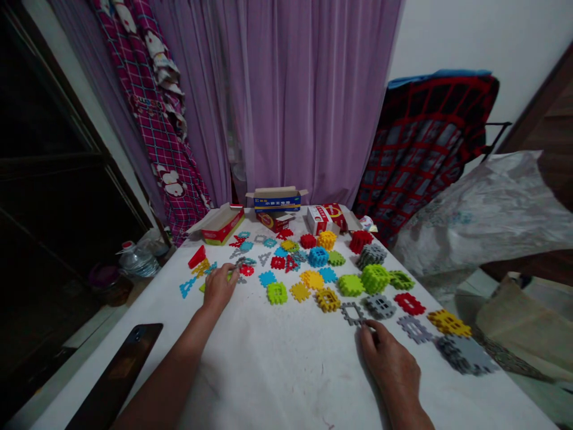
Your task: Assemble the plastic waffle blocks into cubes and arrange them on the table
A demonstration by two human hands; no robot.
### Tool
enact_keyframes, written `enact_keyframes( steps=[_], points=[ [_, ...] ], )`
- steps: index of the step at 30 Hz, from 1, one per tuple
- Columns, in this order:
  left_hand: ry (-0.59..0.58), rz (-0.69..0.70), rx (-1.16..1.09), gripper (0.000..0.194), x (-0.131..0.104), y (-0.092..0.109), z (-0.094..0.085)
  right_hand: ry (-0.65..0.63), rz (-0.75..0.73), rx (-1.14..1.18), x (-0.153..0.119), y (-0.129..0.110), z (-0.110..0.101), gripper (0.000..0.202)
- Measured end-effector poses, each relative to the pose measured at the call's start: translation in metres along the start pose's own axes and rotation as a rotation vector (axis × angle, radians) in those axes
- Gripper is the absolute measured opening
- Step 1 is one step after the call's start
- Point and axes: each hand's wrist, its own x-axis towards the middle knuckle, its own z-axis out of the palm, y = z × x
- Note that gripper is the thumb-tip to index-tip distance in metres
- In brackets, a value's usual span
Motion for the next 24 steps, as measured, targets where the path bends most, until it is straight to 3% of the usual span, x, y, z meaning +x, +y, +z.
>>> enact_keyframes(
  steps=[4,8,13,18,21,24],
  points=[
    [-0.191,-0.15,-0.571,0.028,-0.008,0.017,0.016,0.008,0.013,0.03,-0.002,-0.002,-0.002,0.047],
    [-0.342,-0.326,-0.863,0.028,-0.017,0.044,0.033,0.038,0.012,0.063,-0.002,-0.001,0.0,0.046],
    [-0.433,-0.321,-1.051,0.038,-0.031,0.07,0.026,0.161,-0.01,0.22,-0.004,-0.001,0.006,0.048],
    [-0.63,-0.231,-1.123,0.043,-0.06,0.097,0.021,0.329,-0.336,0.567,-0.026,-0.025,0.006,0.042],
    [-0.743,-0.215,-1.116,0.043,-0.08,0.112,0.028,0.388,-0.526,0.624,-0.041,-0.043,0.008,0.04],
    [-0.811,-0.214,-1.107,0.042,-0.095,0.121,0.036,0.423,-0.58,0.6,-0.049,-0.052,0.012,0.034]
  ],
)
